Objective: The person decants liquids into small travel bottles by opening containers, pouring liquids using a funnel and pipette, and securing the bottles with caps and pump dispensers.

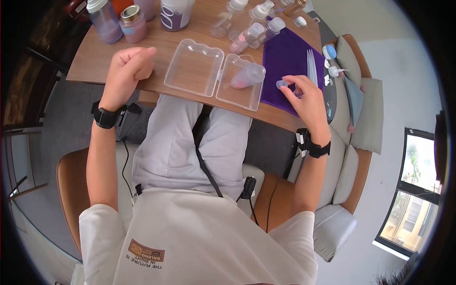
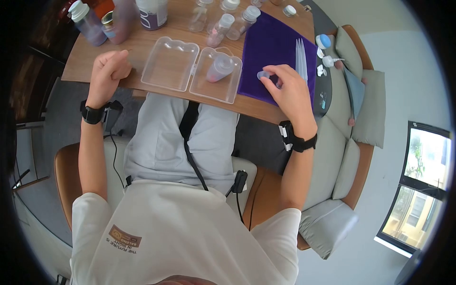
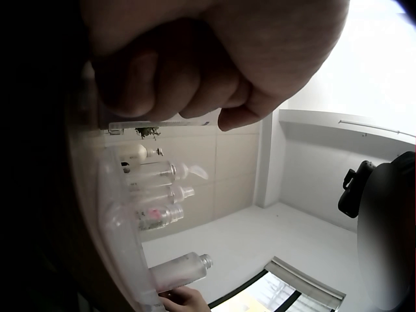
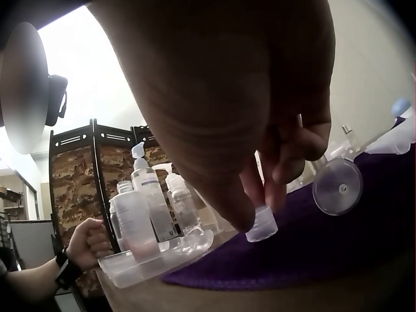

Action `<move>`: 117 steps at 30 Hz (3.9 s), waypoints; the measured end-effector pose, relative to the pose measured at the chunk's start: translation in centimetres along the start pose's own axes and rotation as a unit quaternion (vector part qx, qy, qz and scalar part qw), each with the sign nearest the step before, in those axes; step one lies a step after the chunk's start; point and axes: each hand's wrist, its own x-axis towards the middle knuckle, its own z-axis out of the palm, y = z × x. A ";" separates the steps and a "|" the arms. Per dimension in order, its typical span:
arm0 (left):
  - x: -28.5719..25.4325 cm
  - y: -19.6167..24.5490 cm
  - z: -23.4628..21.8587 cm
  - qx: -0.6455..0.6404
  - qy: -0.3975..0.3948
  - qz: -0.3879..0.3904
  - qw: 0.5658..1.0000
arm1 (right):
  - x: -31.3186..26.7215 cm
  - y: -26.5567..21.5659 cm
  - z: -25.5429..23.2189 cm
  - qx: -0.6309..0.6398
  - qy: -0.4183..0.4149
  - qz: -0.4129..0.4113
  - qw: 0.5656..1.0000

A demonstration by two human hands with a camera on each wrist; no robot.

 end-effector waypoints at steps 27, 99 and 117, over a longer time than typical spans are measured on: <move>-0.1 0.5 0.6 0.061 0.004 0.005 0.998 | 4.6 -10.1 -4.1 0.019 -0.068 -0.141 0.988; 3.8 0.1 14.5 0.457 -0.058 0.145 0.876 | 5.1 -8.7 -4.6 -0.028 -0.132 -0.118 0.984; 3.7 0.7 14.8 0.472 -0.065 0.119 0.871 | 3.9 -6.7 -1.9 0.086 -0.046 -0.166 0.981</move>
